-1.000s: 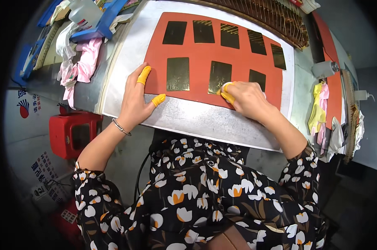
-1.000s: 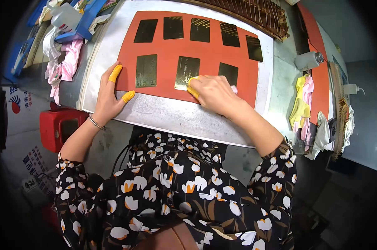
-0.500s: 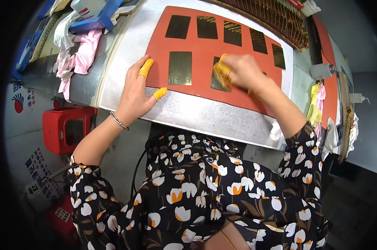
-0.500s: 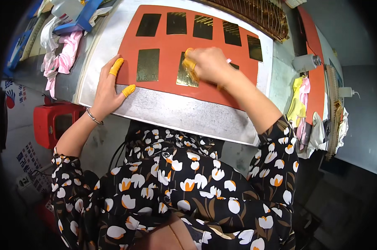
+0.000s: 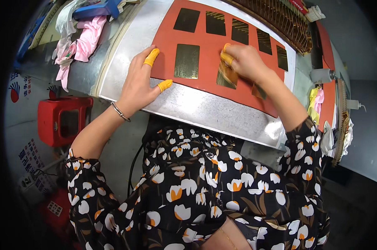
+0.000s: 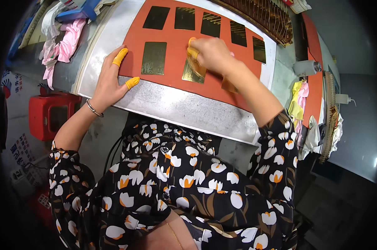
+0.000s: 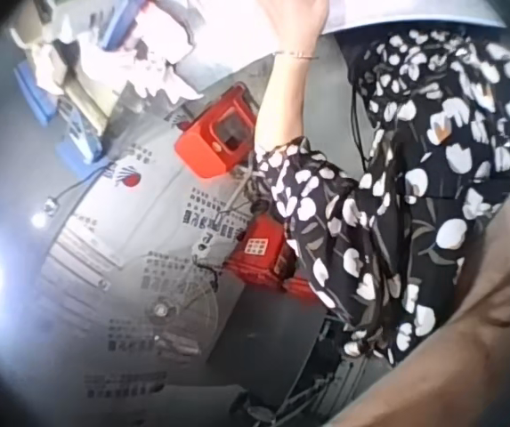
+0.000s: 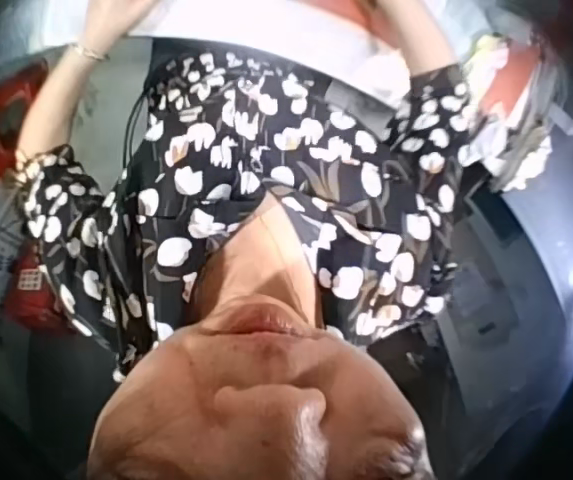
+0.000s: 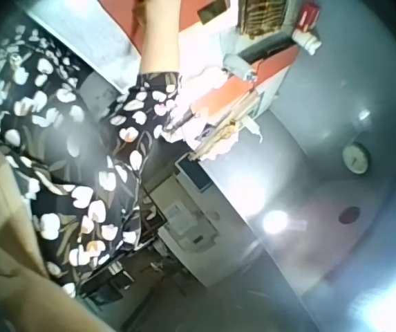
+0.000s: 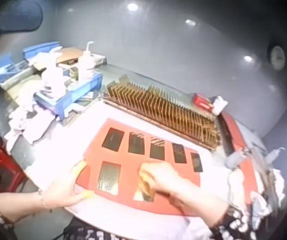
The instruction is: The person wipes several small rectangular metal plates arranged on a red mat using a yellow cloth and a liquid from a white bottle. They repeatedly rub the surfaces of the plates, occasionally refilling the cloth with liquid, and continue the wiping process across multiple plates.
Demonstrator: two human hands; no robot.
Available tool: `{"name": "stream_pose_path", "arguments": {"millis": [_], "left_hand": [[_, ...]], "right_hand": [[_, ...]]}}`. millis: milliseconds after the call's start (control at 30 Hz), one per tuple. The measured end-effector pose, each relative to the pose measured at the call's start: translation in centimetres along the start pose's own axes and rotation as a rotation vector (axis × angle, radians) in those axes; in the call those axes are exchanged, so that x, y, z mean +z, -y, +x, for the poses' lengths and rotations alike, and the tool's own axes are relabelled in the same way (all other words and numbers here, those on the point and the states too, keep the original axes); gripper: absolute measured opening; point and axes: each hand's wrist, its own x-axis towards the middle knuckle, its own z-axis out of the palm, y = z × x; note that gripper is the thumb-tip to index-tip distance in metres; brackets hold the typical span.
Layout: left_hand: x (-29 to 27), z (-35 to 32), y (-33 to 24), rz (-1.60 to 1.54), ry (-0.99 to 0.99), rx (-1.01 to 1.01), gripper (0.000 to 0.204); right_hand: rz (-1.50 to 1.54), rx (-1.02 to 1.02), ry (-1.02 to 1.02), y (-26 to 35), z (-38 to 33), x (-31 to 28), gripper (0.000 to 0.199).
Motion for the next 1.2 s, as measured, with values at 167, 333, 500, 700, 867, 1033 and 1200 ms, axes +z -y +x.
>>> {"name": "stream_pose_path", "arguments": {"millis": [167, 333, 500, 700, 867, 1033, 1200], "left_hand": [[0.0, -0.2, 0.0, -0.01, 0.005, -0.017, 0.072], [-0.1, -0.1, 0.2, -0.009, -0.004, 0.001, 0.074], [0.0, -0.2, 0.1, 0.001, -0.013, 0.008, 0.075], [-0.1, 0.1, 0.0, -0.012, 0.018, 0.005, 0.071], [-0.2, 0.2, -0.1, -0.017, 0.013, -0.002, 0.071], [0.1, -0.1, 0.2, 0.024, -0.016, 0.041, 0.072], [0.0, 0.1, 0.1, -0.002, 0.009, 0.018, 0.07]], "right_hand": [[0.082, -0.142, 0.035, 4.9, -3.1, 0.2, 0.004], [0.071, -0.233, 0.1, 5.2, -5.0, -0.4, 0.007], [0.051, -0.215, 0.046, 5.6, -6.7, -1.6, 0.012], [0.045, -0.038, -0.019, 4.8, -4.1, 0.4, 0.008], [0.005, 0.054, -0.054, 3.4, -1.8, 0.5, 0.005], [0.022, -0.021, -0.055, 4.7, -4.1, 0.5, 0.008], [0.062, -0.017, 0.013, 4.5, -4.3, 0.7, 0.006]]}}
